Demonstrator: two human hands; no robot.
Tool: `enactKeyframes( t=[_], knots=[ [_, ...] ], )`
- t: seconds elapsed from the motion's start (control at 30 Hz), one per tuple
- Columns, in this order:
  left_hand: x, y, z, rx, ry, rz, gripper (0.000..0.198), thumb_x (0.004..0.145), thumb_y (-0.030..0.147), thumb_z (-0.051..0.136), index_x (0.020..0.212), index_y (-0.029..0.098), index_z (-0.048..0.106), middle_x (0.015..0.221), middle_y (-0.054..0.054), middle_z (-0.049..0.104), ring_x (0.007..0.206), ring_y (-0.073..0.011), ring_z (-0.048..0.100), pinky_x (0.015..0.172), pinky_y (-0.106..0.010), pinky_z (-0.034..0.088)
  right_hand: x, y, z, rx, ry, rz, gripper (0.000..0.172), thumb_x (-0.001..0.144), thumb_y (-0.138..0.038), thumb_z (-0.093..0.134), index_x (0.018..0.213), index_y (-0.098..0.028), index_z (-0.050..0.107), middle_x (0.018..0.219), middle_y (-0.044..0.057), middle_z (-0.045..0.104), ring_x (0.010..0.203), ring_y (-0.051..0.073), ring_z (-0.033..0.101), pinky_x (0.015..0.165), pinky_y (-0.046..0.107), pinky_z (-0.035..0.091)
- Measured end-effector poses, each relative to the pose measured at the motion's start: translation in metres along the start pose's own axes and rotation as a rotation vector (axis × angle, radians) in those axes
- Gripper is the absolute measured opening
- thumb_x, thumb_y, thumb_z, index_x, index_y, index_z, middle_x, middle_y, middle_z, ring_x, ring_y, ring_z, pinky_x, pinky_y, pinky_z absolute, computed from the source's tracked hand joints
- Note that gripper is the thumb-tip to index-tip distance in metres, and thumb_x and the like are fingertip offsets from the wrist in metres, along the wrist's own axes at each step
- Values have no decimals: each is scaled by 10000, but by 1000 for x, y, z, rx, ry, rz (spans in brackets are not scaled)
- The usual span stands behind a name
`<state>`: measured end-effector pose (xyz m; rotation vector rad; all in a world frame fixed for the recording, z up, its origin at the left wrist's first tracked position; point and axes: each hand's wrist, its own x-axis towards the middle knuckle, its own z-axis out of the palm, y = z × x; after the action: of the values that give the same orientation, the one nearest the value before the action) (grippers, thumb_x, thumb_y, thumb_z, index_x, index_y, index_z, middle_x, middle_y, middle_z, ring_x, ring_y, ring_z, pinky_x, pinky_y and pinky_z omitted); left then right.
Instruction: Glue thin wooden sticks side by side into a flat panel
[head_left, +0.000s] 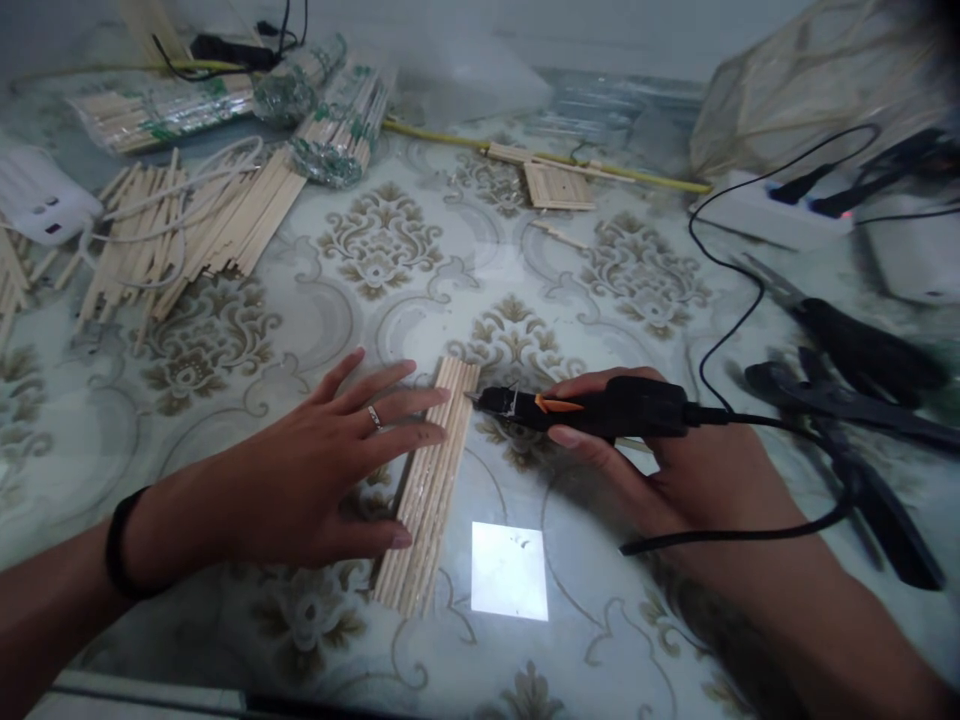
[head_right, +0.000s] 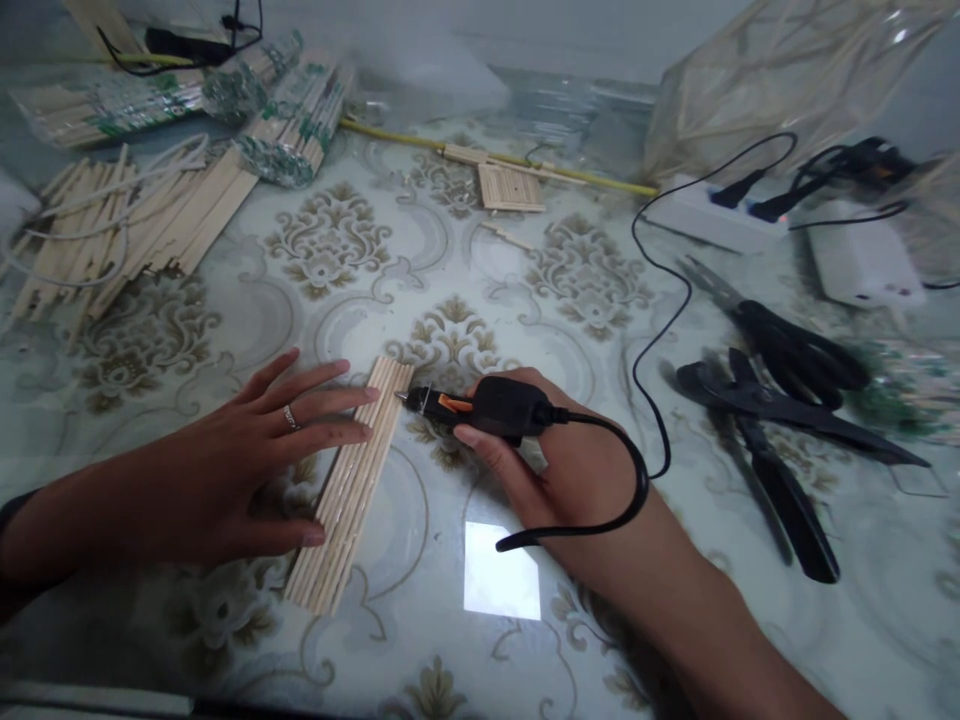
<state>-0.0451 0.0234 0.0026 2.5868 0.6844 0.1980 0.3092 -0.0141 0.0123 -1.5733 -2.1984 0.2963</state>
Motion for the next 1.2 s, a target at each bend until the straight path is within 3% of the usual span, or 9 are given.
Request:
enactKeyframes(
  t=[0.17,0.53,0.8,1.2],
  knots=[
    [1,2,-3,5,-5,-3,675,1082,581,814,1665,320,597,1879,-53,551,1834,-389,363,1565,-621,38,-1,-1,-2,60,-17,-33,361,1167,-550,609,1118,-268,829,1032,90,886,866,323,883,747,435,743],
    [0,-3,2,6,23,40,684,1099,626,798,1665,310,581,1881,-80,546,1836,-394,353,1562,-620,17,-2,-3,3,60,15,-15,410,1182,-585,573,1124,-262,818,1019,89,886,836,318,887,717,426,728],
    [0,-3,1,2,1,12,687,1104,675,760,1673,335,581,1895,-59,526,1851,-394,322,1566,-626,-2,-4,-3,3,76,6,1,343,1172,-556,595,1132,-283,799,1008,71,890,817,326,879,674,431,702],
    [0,-1,1,22,6,8,679,1098,655,759,1670,322,610,1876,-61,553,1844,-406,344,1566,-627,41,-6,2,-1,139,-35,-34,329,1186,-559,610,1155,-295,804,1038,53,909,853,309,902,712,418,727]
  ],
)
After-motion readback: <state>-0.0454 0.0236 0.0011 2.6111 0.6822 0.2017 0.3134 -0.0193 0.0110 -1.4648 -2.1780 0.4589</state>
